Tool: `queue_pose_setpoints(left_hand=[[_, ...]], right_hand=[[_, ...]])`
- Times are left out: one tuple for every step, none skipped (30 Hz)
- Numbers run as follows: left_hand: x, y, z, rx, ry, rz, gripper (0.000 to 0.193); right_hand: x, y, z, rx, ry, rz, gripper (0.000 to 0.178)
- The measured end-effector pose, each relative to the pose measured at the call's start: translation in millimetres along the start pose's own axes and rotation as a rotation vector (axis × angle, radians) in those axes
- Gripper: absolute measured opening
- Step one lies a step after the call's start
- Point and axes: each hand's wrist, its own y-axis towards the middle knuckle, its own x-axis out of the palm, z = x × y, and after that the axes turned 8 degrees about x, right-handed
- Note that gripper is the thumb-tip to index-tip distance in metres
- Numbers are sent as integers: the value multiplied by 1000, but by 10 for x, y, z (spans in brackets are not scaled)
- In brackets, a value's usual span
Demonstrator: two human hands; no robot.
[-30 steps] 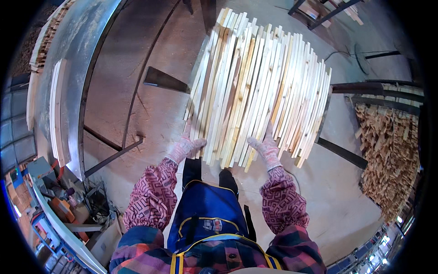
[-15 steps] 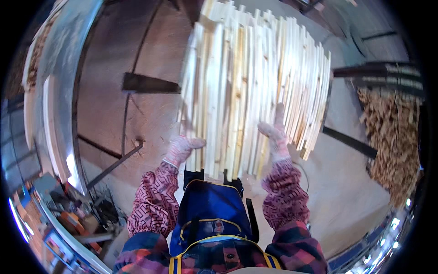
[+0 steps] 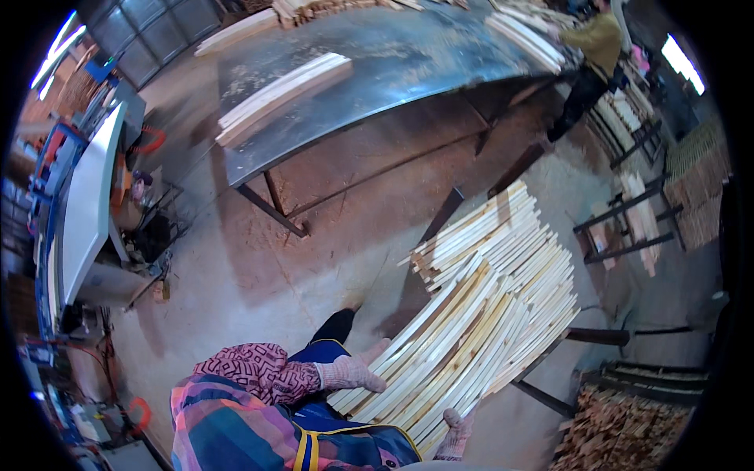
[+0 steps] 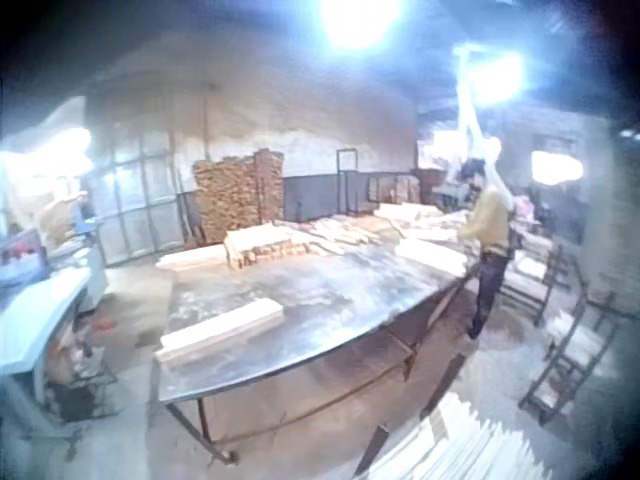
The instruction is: The person gathers thin wooden slats from a metal table and a conveyor belt, aligns them into neat bundles, and stacks them on a metal rack. The person wears pink patterned gloves and a plaid shirt while performing the repetitive stacking task in a workshop environment.
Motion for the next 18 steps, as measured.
queue_pose_setpoints(left_hand=[[-57, -170, -139, 43, -60, 8, 123], [-150, -266, -422, 208, 114, 73, 122], [-140, -393, -432, 205, 53, 72, 121], [-129, -494, -338, 211, -5, 80, 120], [-128, -576, -246, 224, -55, 83, 120], [-95, -628, -463, 249, -92, 117, 119], [-49, -756, -327, 240, -50, 144, 120], [66, -951, -84, 227, -5, 174, 121], [148, -1102, -43, 206, 45, 211, 121], [139, -1069, -227, 210, 31, 219, 121], [155, -1144, -474, 347, 55, 309, 121], [226, -1066, -654, 477, 109, 350, 121], [195, -1017, -652, 615, 192, 402, 121], [389, -1078, -601, 591, 185, 426, 121], [575, -1272, -607, 564, 171, 490, 121], [735, -1271, -852, 678, 154, 564, 122], [900, -1257, -1030, 798, 149, 636, 122], [1375, -1569, -947, 669, 181, 728, 125]], right_hand=[[95, -168, 8, 11, 80, -7, 89], [211, -203, 116, 20, 170, -22, 89], [266, -230, 188, -11, 249, -28, 89], [300, -225, 224, -48, 319, -48, 89], [314, -207, 250, -103, 384, -73, 89], [319, -160, 308, -159, 424, -124, 89], [336, -87, 261, -212, 426, -141, 91], [344, 22, 195, -273, 415, -173, 92], [370, 113, 169, -326, 418, -209, 93], [404, 176, 129, -371, 413, -250, 94], [512, 211, 54, -401, 384, -316, 96], [525, 303, 51, -438, 386, -344, 97], [515, 364, -22, -483, 404, -379, 98], [441, 443, -84, -526, 403, -419, 100], [458, 491, -123, -560, 402, -499, 101], [455, 472, -129, -581, 386, -587, 103], [484, 507, -195, -614, 380, -693, 104], [375, 539, -193, -621, 349, -753, 105]])
